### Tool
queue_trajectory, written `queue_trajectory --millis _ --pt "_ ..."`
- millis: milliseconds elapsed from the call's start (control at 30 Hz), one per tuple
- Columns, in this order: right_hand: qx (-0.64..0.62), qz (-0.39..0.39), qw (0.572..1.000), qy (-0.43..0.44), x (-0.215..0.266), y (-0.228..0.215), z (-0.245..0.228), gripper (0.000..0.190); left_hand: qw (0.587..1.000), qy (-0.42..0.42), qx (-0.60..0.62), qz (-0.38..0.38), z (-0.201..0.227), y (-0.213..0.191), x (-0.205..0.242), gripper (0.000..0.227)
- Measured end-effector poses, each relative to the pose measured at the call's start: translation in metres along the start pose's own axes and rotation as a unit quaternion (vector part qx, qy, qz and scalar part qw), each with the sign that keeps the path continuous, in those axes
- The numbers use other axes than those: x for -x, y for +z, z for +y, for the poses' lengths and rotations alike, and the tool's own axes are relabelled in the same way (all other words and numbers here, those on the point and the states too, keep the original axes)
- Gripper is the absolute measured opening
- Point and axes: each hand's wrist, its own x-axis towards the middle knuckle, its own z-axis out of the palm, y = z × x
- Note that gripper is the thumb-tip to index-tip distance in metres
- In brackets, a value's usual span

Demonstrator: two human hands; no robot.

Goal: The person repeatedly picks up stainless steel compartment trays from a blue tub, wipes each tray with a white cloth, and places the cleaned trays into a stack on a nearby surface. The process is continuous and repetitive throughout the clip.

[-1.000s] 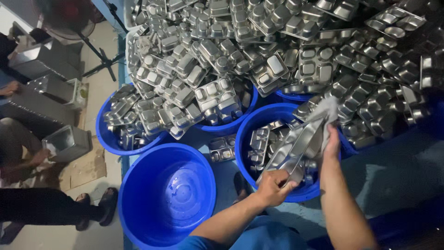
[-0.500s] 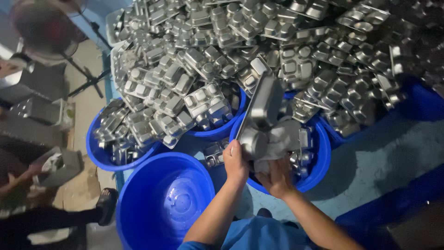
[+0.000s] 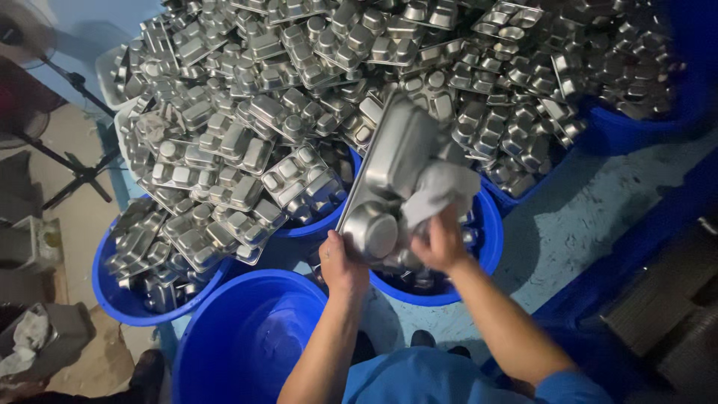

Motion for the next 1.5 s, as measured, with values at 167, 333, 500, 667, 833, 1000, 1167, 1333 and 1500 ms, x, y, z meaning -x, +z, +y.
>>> queue_trajectory --millis 167,333,500,667,833,1000,1167,1333,1500 --pt "0.008 0.019 0.992 0.125 0.007 0.010 0.009 0.068 0.997 -0.024 -0.052 0.056 0.015 0.011 0.006 0.046" --pt "-0.061 0.151 0.940 0.300 0.058 0.048 0.009 0.060 0.994 -0.061 0.016 0.093 0.021 0.024 0.010 0.050" --pt "-0.049 0.032 0.953 0.296 0.109 0.068 0.011 0.050 0.991 -0.045 0.094 0.078 0.053 0.026 -0.003 0.059" --pt "-0.121 0.095 0.941 0.300 0.119 0.046 -0.010 0.051 0.991 -0.027 0.080 0.101 0.056 0.021 -0.003 0.059" --pt "-0.017 0.051 0.995 0.081 0.080 0.013 -0.028 0.052 0.988 0.001 0.007 0.152 0.032 -0.015 0.001 0.050" --pt "0.020 0.017 0.997 0.070 0.046 0.013 0.018 0.064 0.958 0.050 -0.280 0.045 -0.016 -0.036 0.024 0.058" --pt "-0.052 -0.024 0.957 0.283 0.049 0.037 0.137 0.065 0.979 -0.011 -0.200 0.024 -0.015 -0.026 0.041 0.045" --pt "-0.379 0.135 0.820 0.408 0.089 0.066 0.197 0.059 0.990 -0.065 -0.090 0.089 0.004 -0.009 0.043 0.039" --pt "-0.582 0.209 0.605 0.502 0.096 0.088 0.195 0.047 0.987 -0.042 -0.068 0.141 0.015 -0.008 0.033 0.042"
